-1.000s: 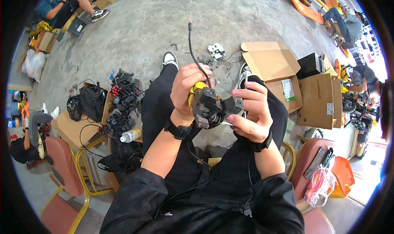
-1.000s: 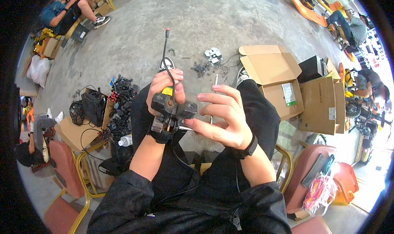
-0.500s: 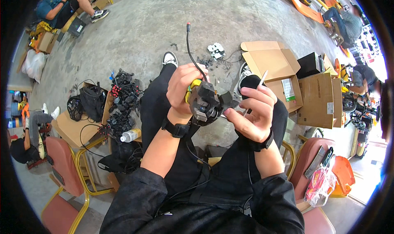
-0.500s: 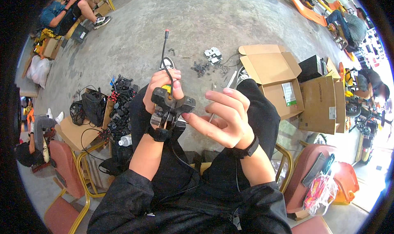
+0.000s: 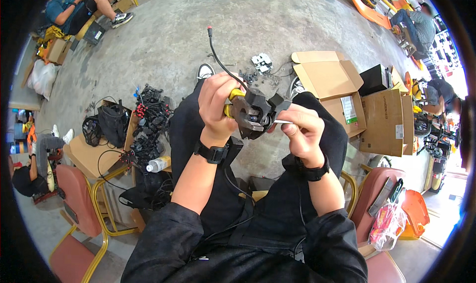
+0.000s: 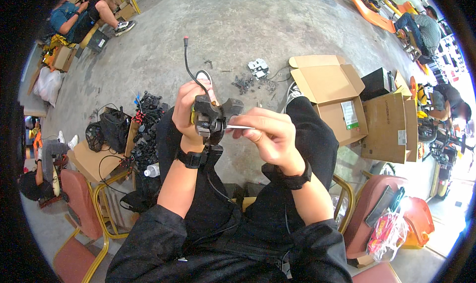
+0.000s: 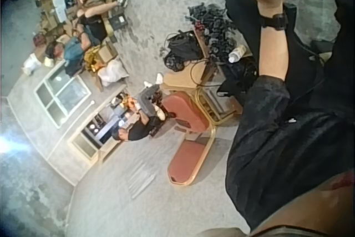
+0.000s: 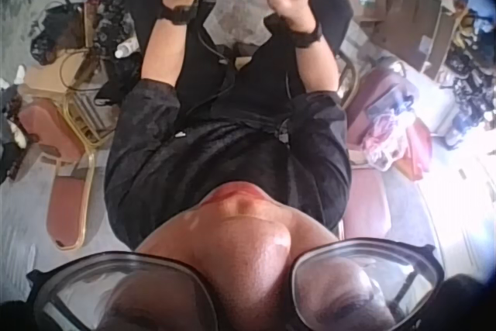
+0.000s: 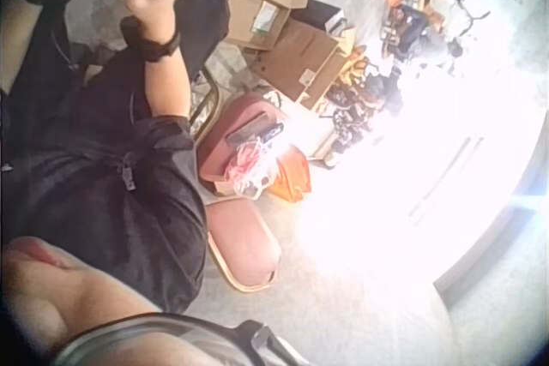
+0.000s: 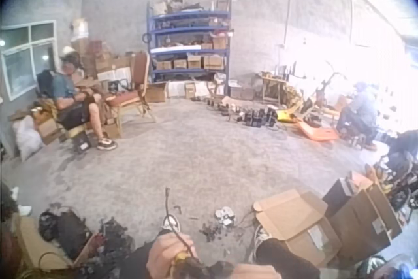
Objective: The person uses pliers to assemble components of a small mechanical part, positioning a metal pin and aligning several pieces while holding the main body of the assembly.
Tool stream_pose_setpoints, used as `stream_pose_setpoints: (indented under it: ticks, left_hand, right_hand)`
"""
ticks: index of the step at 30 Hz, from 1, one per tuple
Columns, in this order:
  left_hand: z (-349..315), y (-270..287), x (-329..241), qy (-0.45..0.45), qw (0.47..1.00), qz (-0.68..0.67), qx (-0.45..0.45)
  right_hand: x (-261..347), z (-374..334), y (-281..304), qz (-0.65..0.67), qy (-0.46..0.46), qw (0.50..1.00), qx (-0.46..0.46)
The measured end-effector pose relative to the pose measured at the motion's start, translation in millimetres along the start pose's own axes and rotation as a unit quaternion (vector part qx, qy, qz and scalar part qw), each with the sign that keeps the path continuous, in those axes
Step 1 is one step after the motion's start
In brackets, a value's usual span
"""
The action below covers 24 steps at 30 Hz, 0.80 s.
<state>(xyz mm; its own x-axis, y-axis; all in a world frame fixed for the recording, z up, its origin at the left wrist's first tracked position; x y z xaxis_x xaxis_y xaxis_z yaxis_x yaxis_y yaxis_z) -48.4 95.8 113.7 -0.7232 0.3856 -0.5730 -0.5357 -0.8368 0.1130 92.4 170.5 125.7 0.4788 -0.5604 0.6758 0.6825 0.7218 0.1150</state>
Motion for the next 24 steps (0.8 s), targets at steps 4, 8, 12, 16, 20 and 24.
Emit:
stream_pose_setpoints:
  ticks: [4, 8, 12, 16, 20, 24]
  left_hand:
    - [3.3, 1.2, -5.6, -0.016, 0.998, 0.056, -0.021]
    - [3.1, 0.9, -5.5, -0.012, 0.998, 0.064, -0.02]
    - [1.7, -0.2, 6.8, 0.06, 0.997, 0.044, 0.001]
    - [-1.6, 0.2, 20.5, 0.133, 0.991, 0.025, 0.019]
    - [-1.6, -5.0, 18.0, 0.116, 0.993, -0.008, 0.033]
    - [0.8, -8.2, 6.9, 0.084, 0.996, 0.01, 0.042]
  right_hand:
    - [-37.9, -28.0, -17.9, 0.383, -0.228, 0.894, -0.04]
    - [-44.8, -33.7, -26.6, 0.487, -0.294, 0.82, -0.062]
    - [-50.1, -30.3, -13.5, 0.394, -0.224, 0.887, -0.084]
    - [-5.8, 0.6, 13.6, -0.104, 0.052, 0.991, -0.06]
    - [23.7, 3.8, 11.2, -0.262, 0.12, 0.957, -0.035]
    - [37.9, 3.7, 1.6, -0.319, 0.176, 0.931, 0.007]
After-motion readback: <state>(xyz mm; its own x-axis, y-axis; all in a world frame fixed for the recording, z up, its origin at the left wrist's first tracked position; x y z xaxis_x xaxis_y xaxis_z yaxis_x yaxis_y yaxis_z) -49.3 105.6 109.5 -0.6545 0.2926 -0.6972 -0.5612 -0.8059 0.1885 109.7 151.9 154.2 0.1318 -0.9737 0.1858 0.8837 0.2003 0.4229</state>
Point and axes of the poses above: each hand's wrist, its own z-axis towards the middle knuckle, its own y-axis out of the back of the hand, x = y × z, the point moved 10 cm from there along z, towards the middle knuckle, and after that the axes turned 13 degrees about y, right-handed, at the moved point
